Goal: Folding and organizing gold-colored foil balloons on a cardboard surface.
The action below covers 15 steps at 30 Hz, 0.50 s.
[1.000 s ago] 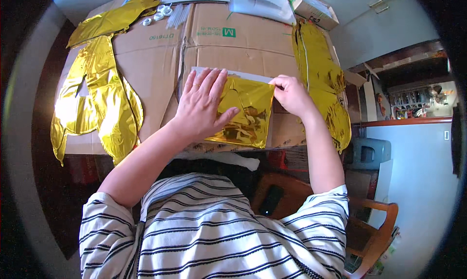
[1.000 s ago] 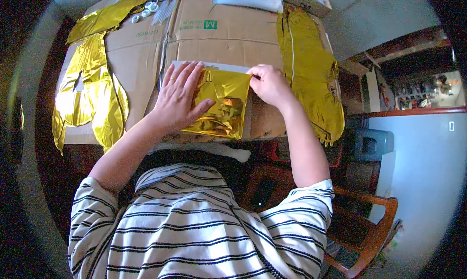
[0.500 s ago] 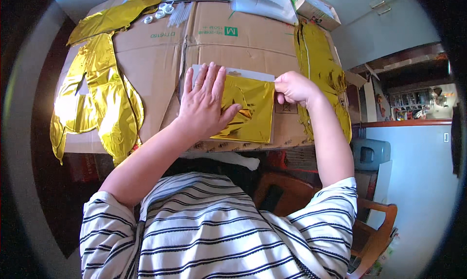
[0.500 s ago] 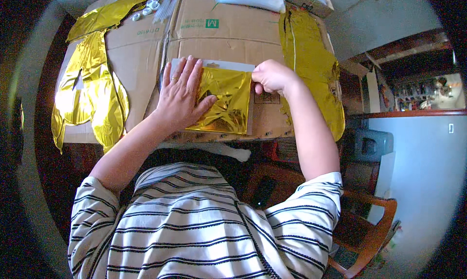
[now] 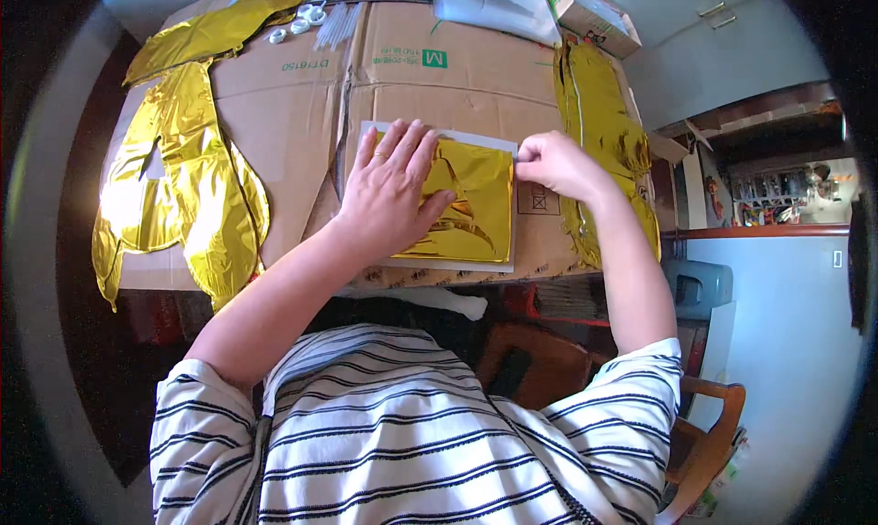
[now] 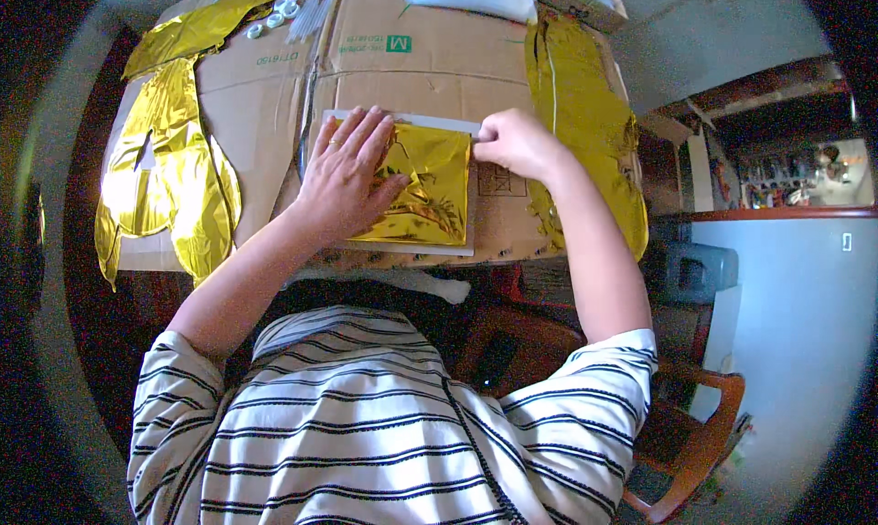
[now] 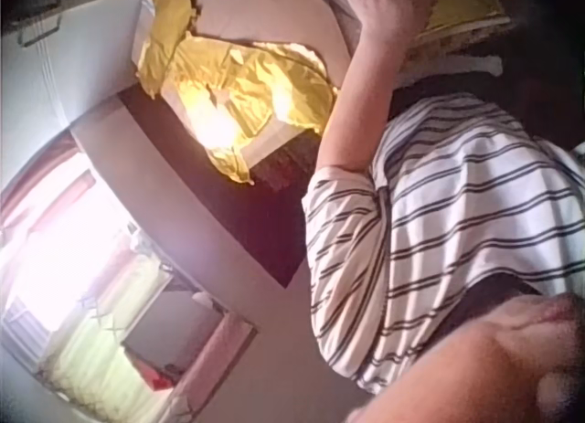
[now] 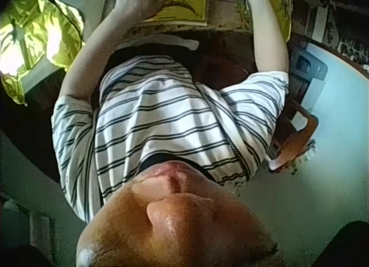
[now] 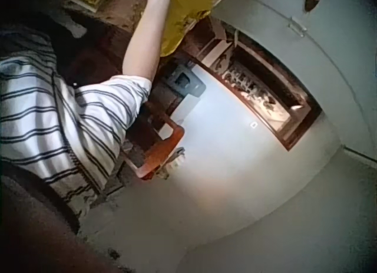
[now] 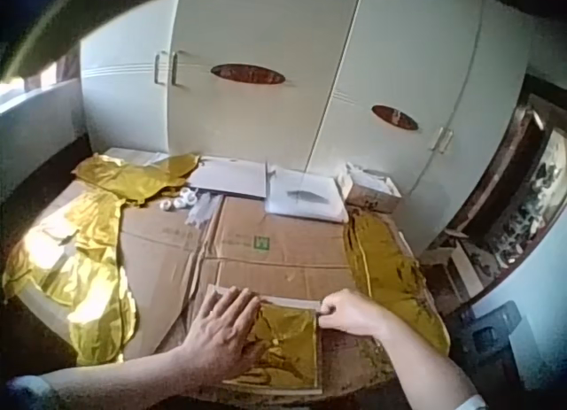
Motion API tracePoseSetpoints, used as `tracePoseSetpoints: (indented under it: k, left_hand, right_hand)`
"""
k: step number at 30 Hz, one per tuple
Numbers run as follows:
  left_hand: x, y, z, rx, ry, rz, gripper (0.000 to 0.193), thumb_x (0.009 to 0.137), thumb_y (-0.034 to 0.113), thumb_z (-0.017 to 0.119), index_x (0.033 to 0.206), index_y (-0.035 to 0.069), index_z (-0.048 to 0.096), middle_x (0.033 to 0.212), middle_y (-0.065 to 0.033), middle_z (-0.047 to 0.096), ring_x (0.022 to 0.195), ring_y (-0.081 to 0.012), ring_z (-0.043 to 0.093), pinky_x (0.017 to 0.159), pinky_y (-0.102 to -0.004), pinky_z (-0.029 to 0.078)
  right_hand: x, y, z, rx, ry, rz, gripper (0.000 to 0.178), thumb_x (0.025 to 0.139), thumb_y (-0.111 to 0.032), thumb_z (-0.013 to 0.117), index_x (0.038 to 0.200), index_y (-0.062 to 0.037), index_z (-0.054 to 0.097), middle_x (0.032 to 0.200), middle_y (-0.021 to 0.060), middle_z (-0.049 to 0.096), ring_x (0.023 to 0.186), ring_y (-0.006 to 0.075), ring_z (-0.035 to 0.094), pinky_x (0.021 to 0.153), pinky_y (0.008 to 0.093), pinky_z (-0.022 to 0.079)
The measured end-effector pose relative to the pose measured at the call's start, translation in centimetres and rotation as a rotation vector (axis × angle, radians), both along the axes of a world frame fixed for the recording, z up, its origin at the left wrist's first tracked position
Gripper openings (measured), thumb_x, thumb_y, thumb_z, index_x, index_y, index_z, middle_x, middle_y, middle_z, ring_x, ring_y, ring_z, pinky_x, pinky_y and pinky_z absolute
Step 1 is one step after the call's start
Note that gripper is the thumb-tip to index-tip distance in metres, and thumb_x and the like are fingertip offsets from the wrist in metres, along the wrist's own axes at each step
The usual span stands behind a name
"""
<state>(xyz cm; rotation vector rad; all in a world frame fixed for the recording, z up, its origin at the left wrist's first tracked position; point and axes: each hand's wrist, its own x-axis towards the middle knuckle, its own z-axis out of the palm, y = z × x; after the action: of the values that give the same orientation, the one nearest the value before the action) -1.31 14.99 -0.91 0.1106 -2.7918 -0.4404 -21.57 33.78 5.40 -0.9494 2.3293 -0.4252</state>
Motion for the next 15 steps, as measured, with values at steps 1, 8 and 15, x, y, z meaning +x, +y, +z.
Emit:
tracePoseSetpoints:
  k: [1,8,15]
  left_hand:
    - [0.0,0.0,0.0,-0.003,-0.003,-0.001,0.074,0.095,0.047,0.059,0.150,0.001,0.039,0.154,-0.0202,0.042,0.146,-0.0379,0.034,0.121,-0.0570,0.020]
    - [0.0,0.0,0.2,-0.014,-0.022,0.002,0.076,0.096,0.047,0.058,0.152,0.001,0.036,0.154,-0.0199,0.042,0.147,-0.0370,0.035,0.122,-0.0564,0.018]
    - [0.1,-0.2,0.4,0.048,-0.004,0.003,0.076,0.096,0.045,0.058,0.153,0.002,0.033,0.154,-0.0198,0.043,0.147,-0.0369,0.035,0.123,-0.0554,0.015]
  right_hand:
    - [0.3,0.3,0.4,-0.047,0.055,0.040,0.019,0.087,-0.019,0.069,0.090,-0.0001,0.070,0.080,0.0110,0.070,0.076,0.0184,0.068,0.071,0.0344,0.053]
    - [0.8,0.5,-2.2,-0.414,0.358,0.290,0.016,0.090,-0.008,0.063,0.102,-0.0081,0.073,0.098,0.0107,0.066,0.090,0.0321,0.066,0.081,0.0403,0.054]
    - [0.8,0.6,-4.2,-0.550,0.730,0.374,0.012,0.082,-0.007,0.070,0.093,-0.0108,0.072,0.086,0.0053,0.063,0.083,0.0276,0.064,0.075,0.0404,0.049]
